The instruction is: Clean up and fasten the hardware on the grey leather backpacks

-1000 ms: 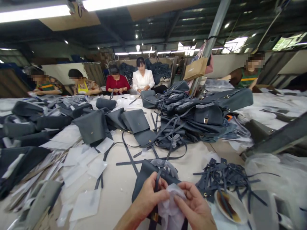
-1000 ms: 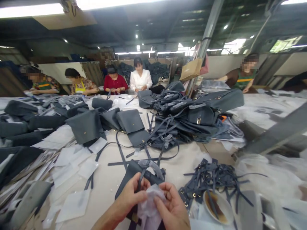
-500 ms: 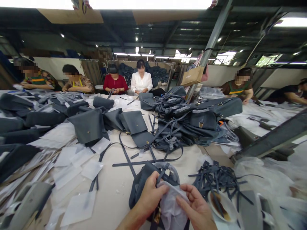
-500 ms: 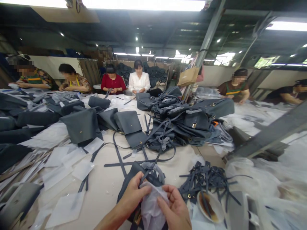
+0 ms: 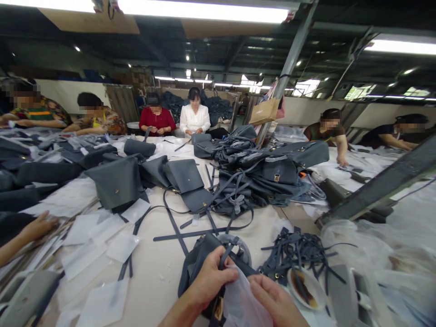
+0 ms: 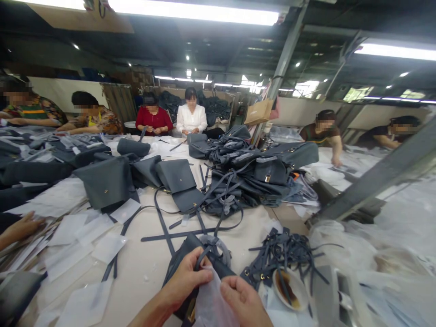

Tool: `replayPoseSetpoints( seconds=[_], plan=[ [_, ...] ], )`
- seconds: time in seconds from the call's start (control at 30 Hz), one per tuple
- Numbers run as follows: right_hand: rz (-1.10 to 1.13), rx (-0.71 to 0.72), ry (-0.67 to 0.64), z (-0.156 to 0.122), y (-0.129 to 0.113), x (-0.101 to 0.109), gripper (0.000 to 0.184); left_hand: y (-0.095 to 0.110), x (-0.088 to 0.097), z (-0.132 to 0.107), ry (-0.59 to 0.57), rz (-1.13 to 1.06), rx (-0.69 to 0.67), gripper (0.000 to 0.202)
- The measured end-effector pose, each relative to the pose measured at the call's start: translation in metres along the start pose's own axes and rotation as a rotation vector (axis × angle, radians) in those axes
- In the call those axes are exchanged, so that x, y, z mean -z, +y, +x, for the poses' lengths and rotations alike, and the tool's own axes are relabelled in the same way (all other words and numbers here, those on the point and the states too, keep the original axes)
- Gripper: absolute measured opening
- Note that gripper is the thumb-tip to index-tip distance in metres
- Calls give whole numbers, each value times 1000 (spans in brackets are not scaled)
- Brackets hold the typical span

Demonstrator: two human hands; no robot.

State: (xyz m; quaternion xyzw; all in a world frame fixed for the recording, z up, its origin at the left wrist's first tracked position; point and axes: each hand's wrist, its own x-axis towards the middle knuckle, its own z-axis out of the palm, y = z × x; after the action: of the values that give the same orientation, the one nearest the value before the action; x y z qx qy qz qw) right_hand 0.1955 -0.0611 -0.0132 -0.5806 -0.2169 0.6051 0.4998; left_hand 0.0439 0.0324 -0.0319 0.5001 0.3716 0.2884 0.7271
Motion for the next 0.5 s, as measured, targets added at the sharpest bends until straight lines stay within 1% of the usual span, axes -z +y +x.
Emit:
replayPoseSetpoints(
  seconds=[0.07,0.13,0.2,0.27,0.37,0.43,0.5],
  plan=[
    [118,137,136,11,1,-6,49,-3,0,1,18,15,0,17],
    [202,246,277,18,4,-4,57,-6,0,3,37,2,-3,18],
    [230,278,343,21,9,0,61,-8,-1,7,49,-26,3,19],
    [226,207,314,19,14,3,59,-8,-3,11,59,-40,8,20],
    [120,76,226,16,20,2,56,-4,-6,14,70,-27,15,22],
    [59,44,196,17,22,1,55,1,-7,14,51,-34,22,24],
    [58,27,174,19,24,1,52,7,-5,12,12,-56,50,25]
  ],
)
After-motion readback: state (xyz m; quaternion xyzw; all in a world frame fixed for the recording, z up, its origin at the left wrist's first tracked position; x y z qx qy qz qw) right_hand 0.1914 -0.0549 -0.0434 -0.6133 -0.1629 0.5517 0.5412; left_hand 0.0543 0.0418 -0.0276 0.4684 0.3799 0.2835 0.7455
